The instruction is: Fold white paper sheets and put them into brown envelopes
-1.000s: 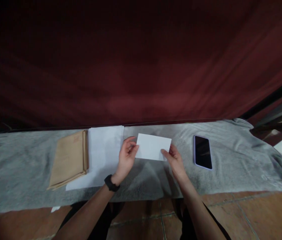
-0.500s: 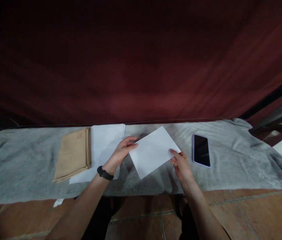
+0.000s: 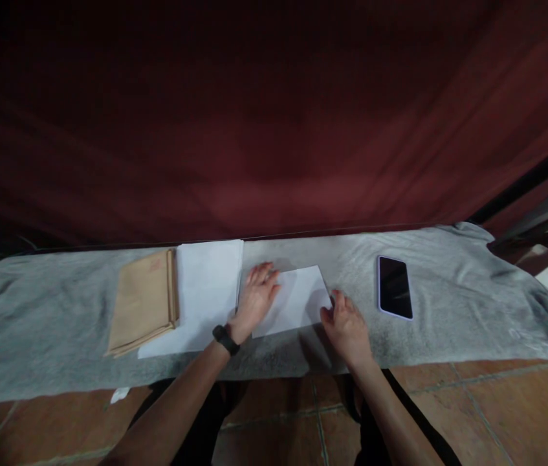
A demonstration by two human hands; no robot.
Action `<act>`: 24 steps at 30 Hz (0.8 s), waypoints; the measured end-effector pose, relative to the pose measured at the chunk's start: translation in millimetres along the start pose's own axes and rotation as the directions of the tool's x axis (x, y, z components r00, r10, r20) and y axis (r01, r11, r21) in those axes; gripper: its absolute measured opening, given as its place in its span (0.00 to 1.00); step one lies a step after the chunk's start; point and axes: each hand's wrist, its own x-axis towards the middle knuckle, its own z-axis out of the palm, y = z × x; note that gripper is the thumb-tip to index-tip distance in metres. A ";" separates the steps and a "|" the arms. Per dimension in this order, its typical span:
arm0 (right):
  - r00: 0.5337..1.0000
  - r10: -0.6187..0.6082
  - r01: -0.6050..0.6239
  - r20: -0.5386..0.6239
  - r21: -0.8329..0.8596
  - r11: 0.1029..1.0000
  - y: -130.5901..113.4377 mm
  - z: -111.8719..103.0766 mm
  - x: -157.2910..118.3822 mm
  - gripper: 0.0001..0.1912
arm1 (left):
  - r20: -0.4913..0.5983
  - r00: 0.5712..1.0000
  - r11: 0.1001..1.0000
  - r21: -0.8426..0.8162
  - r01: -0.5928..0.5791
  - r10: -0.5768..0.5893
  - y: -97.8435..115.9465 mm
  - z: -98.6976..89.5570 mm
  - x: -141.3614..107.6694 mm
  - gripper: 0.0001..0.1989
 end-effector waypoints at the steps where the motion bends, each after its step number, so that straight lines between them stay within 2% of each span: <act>1: 0.997 -0.039 0.036 -0.060 -0.054 0.998 -2.4 0.0 0.3 0.25 | 0.023 0.997 0.997 -0.019 -0.073 0.073 10.9 5.1 -6.1 0.19; 3: 0.982 -0.147 0.139 -0.121 -0.076 0.987 -10.0 3.0 4.2 0.26 | 0.068 0.981 0.982 -0.054 -0.179 0.182 30.5 16.2 -19.6 0.23; 5: 0.954 -0.293 0.294 -0.068 0.014 0.956 -19.9 10.7 9.7 0.26 | 0.098 0.963 0.968 -0.052 -0.246 0.250 42.9 25.6 -31.3 0.28; 7: 0.924 -0.382 0.381 0.008 0.073 0.922 -29.0 21.6 13.7 0.26 | 0.119 0.953 0.960 -0.032 -0.278 0.280 46.5 31.7 -38.4 0.31; 10: 0.893 -0.441 0.443 0.094 0.001 0.897 -35.2 36.3 14.7 0.27 | 0.129 0.950 0.958 -0.005 -0.285 0.283 39.9 33.8 -41.8 0.31; 13: 0.899 -0.422 0.436 0.119 -0.139 0.889 -32.2 42.5 13.1 0.27 | 0.130 0.952 0.960 0.002 -0.281 0.278 27.9 28.7 -44.6 0.31; 18: 0.929 -0.369 0.368 0.041 -0.230 0.901 -16.5 39.9 11.8 0.29 | 0.174 0.941 0.956 0.003 -0.294 0.289 7.4 9.9 -56.6 0.41; 20: 0.932 -0.361 0.356 0.025 -0.236 0.904 -7.7 37.5 10.2 0.30 | 0.194 0.939 0.957 -0.002 -0.289 0.284 0.2 1.9 -60.9 0.39; 24: 0.945 -0.326 0.317 0.006 -0.248 0.915 9.1 31.8 4.1 0.30 | 0.239 0.931 0.959 -0.012 -0.282 0.277 -9.3 -10.1 -64.5 0.28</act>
